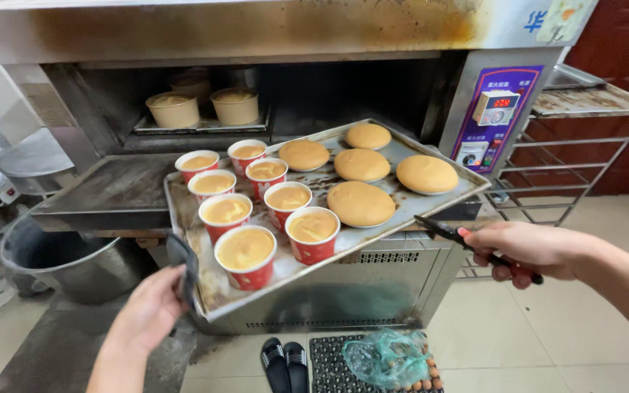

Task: The person prepares metal baking tins by inserting paper liners and then retrieves a tray of baked pastries and cakes from a commercial oven using a cloth and a small knife.

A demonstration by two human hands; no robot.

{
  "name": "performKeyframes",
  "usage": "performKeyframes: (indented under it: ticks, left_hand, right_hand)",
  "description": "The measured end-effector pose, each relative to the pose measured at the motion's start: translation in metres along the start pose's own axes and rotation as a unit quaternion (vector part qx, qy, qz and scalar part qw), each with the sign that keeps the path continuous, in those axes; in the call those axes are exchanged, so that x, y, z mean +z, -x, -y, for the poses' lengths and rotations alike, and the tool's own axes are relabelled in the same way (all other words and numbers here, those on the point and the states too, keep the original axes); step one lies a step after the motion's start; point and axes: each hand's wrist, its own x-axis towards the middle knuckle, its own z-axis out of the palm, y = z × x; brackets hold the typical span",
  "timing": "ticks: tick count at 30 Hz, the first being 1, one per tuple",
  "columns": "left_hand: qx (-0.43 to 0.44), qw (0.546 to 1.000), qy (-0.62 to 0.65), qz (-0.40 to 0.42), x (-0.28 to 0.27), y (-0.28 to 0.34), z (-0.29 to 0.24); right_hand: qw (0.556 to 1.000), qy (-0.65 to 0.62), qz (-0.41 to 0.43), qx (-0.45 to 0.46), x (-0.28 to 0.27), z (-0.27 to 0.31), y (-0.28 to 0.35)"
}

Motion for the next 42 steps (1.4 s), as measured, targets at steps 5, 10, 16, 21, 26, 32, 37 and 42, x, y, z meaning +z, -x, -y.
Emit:
performKeyframes:
  ticks: [5,10,16,21,26,32,37,42]
  left_hand:
    - [-0.009,0.994,-0.080,-0.079,-0.002,-0.041,-0.046]
    - [0.123,0.979,-0.001,-0.164,-0.015,-0.031,-0.066]
    - [0.167,0.953,0.033,-0.250,0.012,0.021,0.023]
    - [0.019,0.978,0.115,-0.174,0.147,0.054,0.112]
    - [0.034,0.987,0.135,-0.080,0.293,0.052,0.151]
    - [0.071,0.974,0.201,-0.080,0.382,0.030,0.180]
    - [0.111,0.962,0.186,-0.167,0.401,0.007,0.171]
    - [0.101,0.960,0.128,-0.227,0.401,0.001,0.160]
  right_hand:
    - [0.999,-0.028,0.015,0.001,0.036,-0.003,0.031]
    - [0.998,-0.049,0.028,0.014,0.066,0.006,0.040]
    - [0.997,-0.019,0.080,0.009,0.088,0.009,0.035]
    - [0.993,-0.073,0.092,-0.016,0.095,0.012,0.031]
    - [0.993,-0.034,0.110,-0.039,0.072,0.005,0.031]
    - [0.995,0.041,0.067,-0.067,-0.051,-0.005,0.048]
    - [0.994,0.072,-0.038,-0.070,-0.127,-0.003,-0.007]
    - [0.989,0.142,-0.009,-0.038,-0.156,0.003,-0.096]
